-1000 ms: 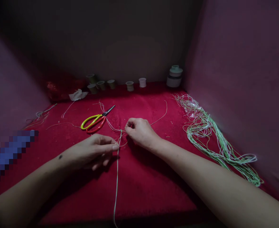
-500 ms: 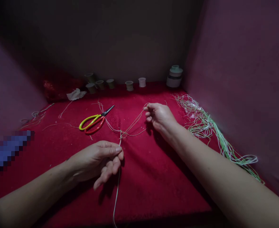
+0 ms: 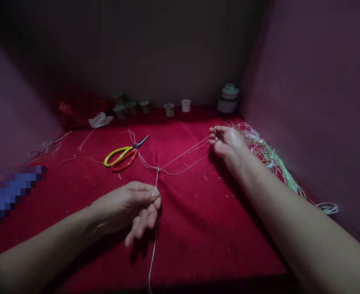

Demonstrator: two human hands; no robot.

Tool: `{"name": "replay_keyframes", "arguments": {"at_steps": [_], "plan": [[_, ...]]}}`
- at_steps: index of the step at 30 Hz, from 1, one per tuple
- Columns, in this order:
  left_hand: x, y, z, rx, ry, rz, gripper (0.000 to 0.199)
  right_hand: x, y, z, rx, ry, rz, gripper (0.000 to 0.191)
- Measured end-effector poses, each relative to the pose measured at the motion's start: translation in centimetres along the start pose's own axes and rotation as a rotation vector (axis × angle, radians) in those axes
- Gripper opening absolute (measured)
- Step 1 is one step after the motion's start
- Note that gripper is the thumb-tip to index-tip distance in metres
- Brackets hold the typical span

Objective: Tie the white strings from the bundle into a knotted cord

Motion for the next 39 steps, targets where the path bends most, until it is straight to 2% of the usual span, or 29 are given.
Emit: {"name": "replay_keyframes", "arguments": {"at_steps": [2,4,6,8,9,10,11,14,15,17,20,25,32,39], "plan": [[-0.5,-0.1,-0.1,0.104,0.041,0.036,0.025,0.4,0.5,0.1,-0.118,0.019,0.002,0.013],[-1.2,0.6,0.6,0.289,0.021,0.175,0.027,0.5,0.8,-0.5,-0.352,0.103,-0.003,0.008],[-2.4,2.0,2.5,0.447,-0.099,0.416,0.030,0.2,0.6,-2.0,-0.715,0.310,0.020,0.005],[-3.6,3.4,4.1,0.449,-0.230,0.597,0.029,-1.4,-1.1,-3.4,-1.065,0.621,0.017,0.015],[-3.7,3.8,4.5,0.394,-0.266,0.610,0.027,-2.5,-2.5,-3.5,-1.181,0.762,-0.028,0.020],[-3.4,4.1,4.5,0.317,-0.281,0.572,0.024,-3.6,-4.0,-3.0,-1.247,0.860,-0.117,0.023],[-2.9,4.1,4.5,0.234,-0.288,0.507,0.022,-4.6,-5.4,-1.9,-1.274,0.880,-0.254,0.023],[-1.4,3.6,4.1,0.040,-0.296,0.324,0.018,-7.8,-8.7,2.4,-1.239,0.777,-0.676,0.021],[-1.0,3.4,4.0,0.004,-0.299,0.291,0.018,-8.7,-9.3,3.6,-1.250,0.744,-0.758,0.020],[-0.3,2.8,3.8,-0.021,-0.294,0.261,0.015,-9.8,-10.0,5.2,-1.304,0.704,-0.825,0.015],[0.3,2.0,3.4,0.050,-0.248,0.265,0.018,-10.0,-10.2,6.3,-1.388,0.695,-0.825,0.010],[0.5,1.8,3.3,0.158,-0.203,0.309,0.023,-9.9,-10.2,6.0,-1.372,0.740,-0.789,0.009],[0.5,1.7,3.4,0.185,-0.219,0.295,0.023,-9.8,-10.1,5.8,-1.305,0.557,-0.786,0.009],[0.5,1.9,3.2,0.165,-0.222,0.321,0.013,-8.6,-10.1,6.0,-1.381,0.555,-0.755,0.010]]}}
Point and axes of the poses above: each hand's wrist, its own x-axis towards the middle knuckle, its own y-axis out of the back of the hand, z = x × y, the point moved 8 cm from there along x, towards the middle knuckle, and after that the axes turned 8 degrees about y, right-handed, at the moved point
